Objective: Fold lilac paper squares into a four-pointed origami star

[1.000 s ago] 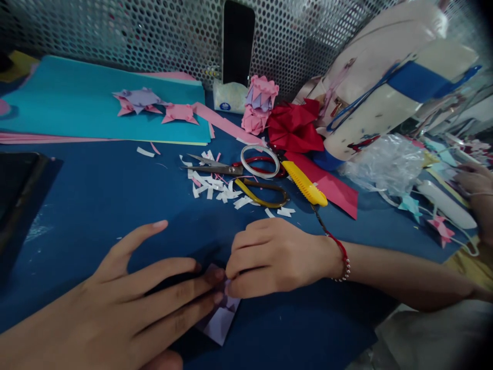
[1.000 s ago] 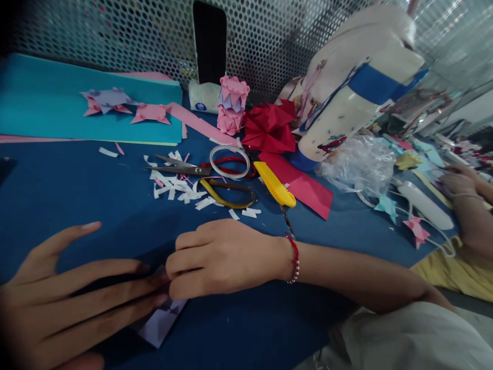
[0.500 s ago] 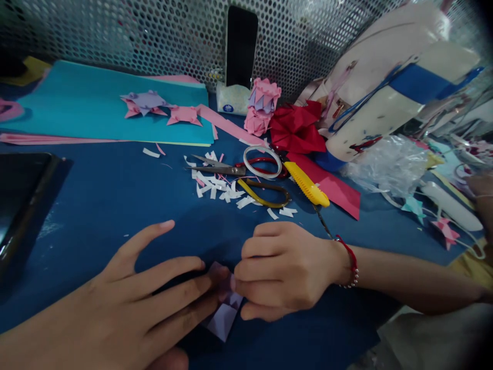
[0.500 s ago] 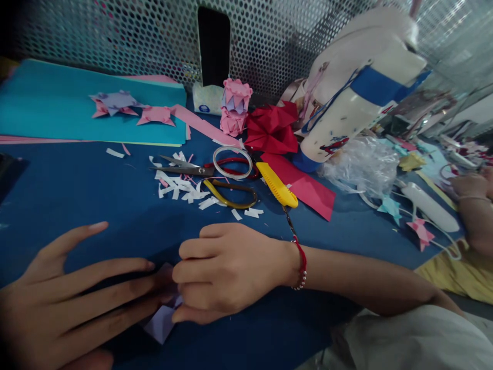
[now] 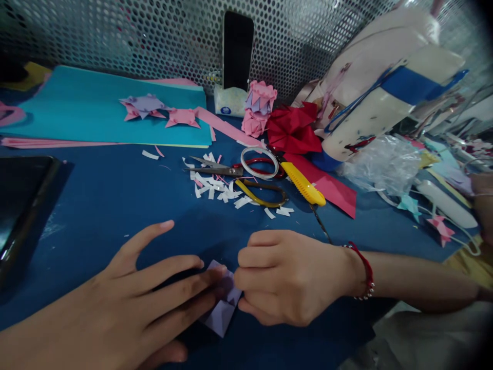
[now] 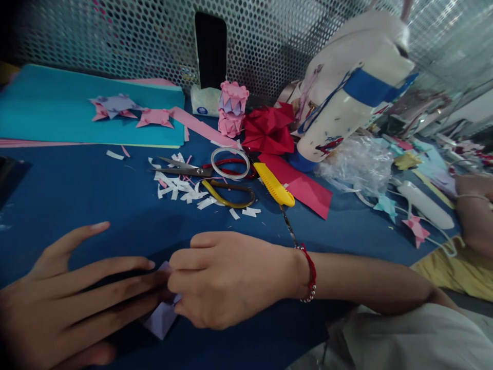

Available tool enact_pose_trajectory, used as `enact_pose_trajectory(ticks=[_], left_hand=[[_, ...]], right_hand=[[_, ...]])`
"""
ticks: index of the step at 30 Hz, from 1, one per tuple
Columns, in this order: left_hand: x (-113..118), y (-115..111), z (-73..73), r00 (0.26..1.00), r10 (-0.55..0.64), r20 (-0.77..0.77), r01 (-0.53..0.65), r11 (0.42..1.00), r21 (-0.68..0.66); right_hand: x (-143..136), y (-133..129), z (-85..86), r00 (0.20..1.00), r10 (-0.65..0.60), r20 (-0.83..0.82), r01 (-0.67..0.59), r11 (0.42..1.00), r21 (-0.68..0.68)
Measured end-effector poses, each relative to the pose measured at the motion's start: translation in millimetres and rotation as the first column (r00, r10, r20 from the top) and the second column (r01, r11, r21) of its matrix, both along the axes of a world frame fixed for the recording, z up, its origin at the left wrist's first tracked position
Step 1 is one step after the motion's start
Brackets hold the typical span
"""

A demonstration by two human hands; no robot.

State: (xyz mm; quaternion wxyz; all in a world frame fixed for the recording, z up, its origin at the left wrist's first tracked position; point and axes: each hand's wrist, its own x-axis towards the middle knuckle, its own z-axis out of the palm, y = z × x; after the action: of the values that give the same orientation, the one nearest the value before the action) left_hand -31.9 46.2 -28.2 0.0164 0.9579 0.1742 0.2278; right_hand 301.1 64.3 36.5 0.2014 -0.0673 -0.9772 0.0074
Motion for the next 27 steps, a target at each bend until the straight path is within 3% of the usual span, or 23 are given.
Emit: enact_pose_trajectory(ticks=[3, 6, 11, 16, 21, 27], left_hand=[[8.0, 2.9, 7.8, 0.995, -0.018, 0.093, 0.02, 1.0, -0.024], [10.2, 3.3, 8.7, 0.995, 0.038, 0.094, -0.032, 0.998, -0.062], [5.5, 7.2, 6.4, 0.996, -0.012, 0.088, 0.014, 1.0, -0.021], [12.3, 14.9, 16.5, 0.992, -0.02, 0.121, 0.012, 0.998, 0.066], [14.8, 14.6, 20.4, 0.991, -0.062, 0.118, 0.051, 0.994, 0.099], [8.6, 7.4, 13.2, 0.984, -0.043, 0.172, 0.043, 0.999, 0.002]], right_hand=[[0.1, 1.8, -1.1, 0.999, 0.04, 0.002, -0.041, 0.999, 0.032], [1.0, 4.8, -7.0, 0.997, -0.008, -0.073, 0.012, 0.998, 0.057], [1.2, 5.2, -15.4, 0.983, -0.076, -0.167, 0.069, 0.996, -0.051], [-2.7, -4.2, -18.5, 0.993, -0.059, -0.107, 0.035, 0.977, -0.208], [-3.9, -7.7, -19.4, 0.998, -0.046, -0.045, 0.036, 0.98, -0.194], [0.0, -0.9, -23.0, 0.997, -0.045, -0.064, 0.033, 0.985, -0.172]])
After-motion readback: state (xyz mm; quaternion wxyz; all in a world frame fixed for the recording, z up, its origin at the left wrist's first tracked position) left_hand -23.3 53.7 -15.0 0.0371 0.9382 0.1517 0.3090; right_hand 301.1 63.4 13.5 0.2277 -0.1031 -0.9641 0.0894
